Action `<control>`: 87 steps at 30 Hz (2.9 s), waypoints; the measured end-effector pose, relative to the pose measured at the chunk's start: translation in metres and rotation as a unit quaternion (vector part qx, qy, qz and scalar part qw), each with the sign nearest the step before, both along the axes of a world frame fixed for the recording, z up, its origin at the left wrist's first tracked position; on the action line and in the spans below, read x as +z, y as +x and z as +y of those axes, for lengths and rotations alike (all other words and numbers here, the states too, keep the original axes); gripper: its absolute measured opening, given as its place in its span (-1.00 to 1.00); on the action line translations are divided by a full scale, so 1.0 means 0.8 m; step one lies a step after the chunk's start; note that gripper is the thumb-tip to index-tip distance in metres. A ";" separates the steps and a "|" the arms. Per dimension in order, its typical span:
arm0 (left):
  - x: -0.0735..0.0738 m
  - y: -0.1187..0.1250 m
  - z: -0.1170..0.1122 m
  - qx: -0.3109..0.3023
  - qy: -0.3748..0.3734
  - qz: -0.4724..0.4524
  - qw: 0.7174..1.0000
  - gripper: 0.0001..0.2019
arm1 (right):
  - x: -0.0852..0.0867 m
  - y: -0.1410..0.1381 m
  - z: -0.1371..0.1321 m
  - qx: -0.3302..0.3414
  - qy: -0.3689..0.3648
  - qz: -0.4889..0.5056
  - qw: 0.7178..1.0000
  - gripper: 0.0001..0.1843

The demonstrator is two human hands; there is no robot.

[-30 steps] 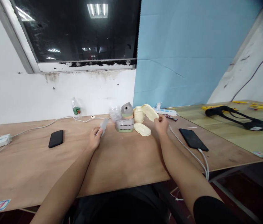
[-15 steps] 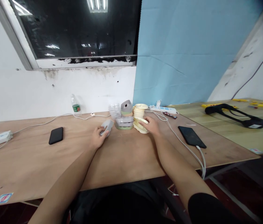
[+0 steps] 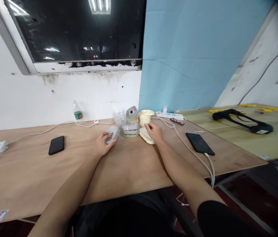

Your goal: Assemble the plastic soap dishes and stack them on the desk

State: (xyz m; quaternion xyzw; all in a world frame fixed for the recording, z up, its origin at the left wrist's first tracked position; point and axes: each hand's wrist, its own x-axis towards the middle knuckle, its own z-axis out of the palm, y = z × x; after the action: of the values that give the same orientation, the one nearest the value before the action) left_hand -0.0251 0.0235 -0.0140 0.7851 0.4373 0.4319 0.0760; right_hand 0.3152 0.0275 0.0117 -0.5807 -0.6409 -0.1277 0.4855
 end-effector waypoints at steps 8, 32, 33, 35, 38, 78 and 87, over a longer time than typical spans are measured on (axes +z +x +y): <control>0.002 0.011 -0.011 0.004 -0.023 -0.031 0.999 -0.64 | 0.000 -0.086 -0.017 0.139 0.029 -0.079 0.987 -0.60; 0.005 0.014 -0.017 -0.049 -0.041 -0.079 0.995 -0.67 | -0.038 -0.145 -0.024 0.195 -0.039 -0.105 0.974 -0.76; 0.008 0.013 -0.018 -0.063 -0.048 -0.071 0.994 -0.67 | -0.036 -0.143 -0.022 0.184 -0.051 -0.077 0.979 -0.69; 0.011 0.013 -0.021 -0.092 -0.066 -0.058 0.992 -0.66 | -0.031 -0.137 -0.020 0.176 -0.074 -0.047 0.981 -0.54; 0.010 0.012 -0.022 -0.133 -0.092 -0.059 0.985 -0.62 | -0.024 -0.127 -0.019 0.204 -0.087 -0.072 0.973 -0.51; -0.005 0.012 -0.006 -0.078 -0.224 -0.215 0.948 -0.43 | 0.002 -0.067 0.024 0.109 0.089 0.019 0.990 -0.65; 0.001 0.002 -0.012 -0.005 -0.142 0.176 0.974 -0.46 | -0.003 -0.067 0.013 0.098 0.081 0.012 0.992 -0.66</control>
State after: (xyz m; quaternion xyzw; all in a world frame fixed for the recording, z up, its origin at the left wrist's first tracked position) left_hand -0.0238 0.0142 -0.0136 0.8321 0.4972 0.2196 0.1106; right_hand 0.2615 0.0381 0.0095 -0.4752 -0.6766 -0.1243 0.5487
